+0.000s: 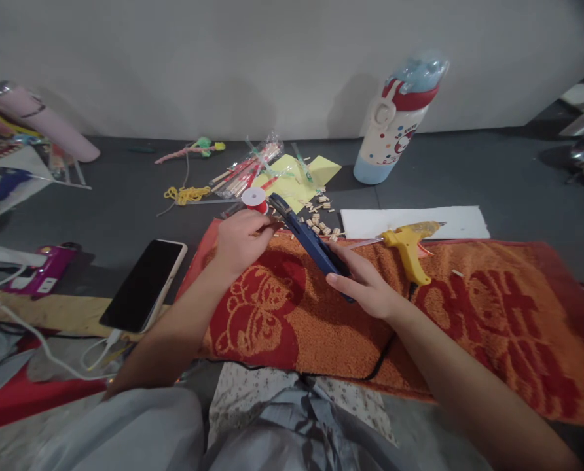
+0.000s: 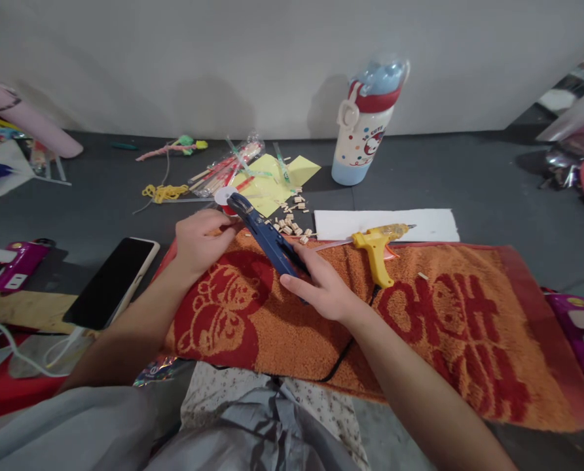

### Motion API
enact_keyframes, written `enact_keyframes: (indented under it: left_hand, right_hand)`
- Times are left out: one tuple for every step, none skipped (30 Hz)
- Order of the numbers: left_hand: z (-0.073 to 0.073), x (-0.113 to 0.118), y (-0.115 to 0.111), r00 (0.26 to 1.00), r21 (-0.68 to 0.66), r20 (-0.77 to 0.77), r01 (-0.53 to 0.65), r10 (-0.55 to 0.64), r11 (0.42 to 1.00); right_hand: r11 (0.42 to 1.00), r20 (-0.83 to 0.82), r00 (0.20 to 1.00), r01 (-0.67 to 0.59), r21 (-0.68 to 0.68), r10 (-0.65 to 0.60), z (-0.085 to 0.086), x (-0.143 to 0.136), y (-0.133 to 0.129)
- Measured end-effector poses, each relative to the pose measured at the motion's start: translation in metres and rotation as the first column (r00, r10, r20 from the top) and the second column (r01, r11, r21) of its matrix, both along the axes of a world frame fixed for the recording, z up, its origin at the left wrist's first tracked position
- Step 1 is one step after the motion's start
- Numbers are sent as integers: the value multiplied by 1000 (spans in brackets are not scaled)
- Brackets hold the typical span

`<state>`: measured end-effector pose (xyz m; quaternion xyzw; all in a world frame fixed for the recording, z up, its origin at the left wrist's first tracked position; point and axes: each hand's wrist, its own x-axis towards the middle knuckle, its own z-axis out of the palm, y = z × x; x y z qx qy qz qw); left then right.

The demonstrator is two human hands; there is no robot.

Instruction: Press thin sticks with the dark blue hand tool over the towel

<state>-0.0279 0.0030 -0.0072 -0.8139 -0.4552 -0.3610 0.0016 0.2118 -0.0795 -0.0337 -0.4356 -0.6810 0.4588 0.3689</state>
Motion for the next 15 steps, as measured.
enact_keyframes:
  left_hand:
    - [0, 0, 0, 1000, 28, 6, 12, -12, 1000]
    - [-1, 0, 0, 1000, 54, 8, 20, -20, 998]
    - [-1, 0, 0, 1000, 72, 7, 22, -23, 997]
    - [-1, 0, 0, 1000, 84, 4, 20, -21, 996]
    - [-1, 0, 0, 1000, 87, -1, 15, -15, 996]
    - [-1, 0, 0, 1000, 85, -4, 11, -10, 996]
    - [-1, 0, 0, 1000, 83, -5, 8, -8, 997]
    - [-1, 0, 0, 1000, 78, -4, 5, -5, 997]
    - [-1, 0, 0, 1000, 73, -2, 2, -2, 997]
    - [0, 0, 0, 1000, 69, -1, -1, 1, 998]
    - [0, 0, 0, 1000, 63, -2, -4, 5, 998]
    - [1, -1, 0, 1000, 58, -6, -9, 9, 998]
    - [2, -1, 0, 1000, 53, -12, -13, 14, 999]
    - [2, -1, -1, 1000, 51, -18, -17, 18, 999]
    - [2, -1, -1, 1000, 53, -21, -17, 18, 998]
  right_hand:
    - [1000, -1, 1000, -1, 4, 1, 0, 0, 0]
    - [1000, 0, 1000, -1, 9, 1, 0, 0, 0]
    - [1000, 2, 1000, 2, 17, -2, 0, 1, 0]
    - [1000, 6, 1000, 6, 24, -6, 0, 1, 0]
    - [999, 11, 1000, 9, 32, -10, 0, 1, 0]
    - [999, 16, 1000, 13, 37, -13, -1, 1, 0]
    - [999, 20, 1000, 17, 41, -17, -1, 0, 0]
    - [999, 25, 999, 21, 41, -22, -1, 0, 1]
    - [999, 30, 999, 25, 39, -26, -1, 0, 1]
    - [999, 33, 999, 29, 36, -30, -1, 0, 1]
    - [999, 36, 999, 32, 34, -34, 0, 0, 1]
    - [999, 35, 999, 35, 33, -36, 1, 0, 1]
    - [999, 31, 999, 38, 37, -39, 2, 0, 1]
    - [998, 25, 999, 42, 43, -43, 2, 0, 1]
    - [998, 17, 999, 48, 44, -49, 3, 0, 1]
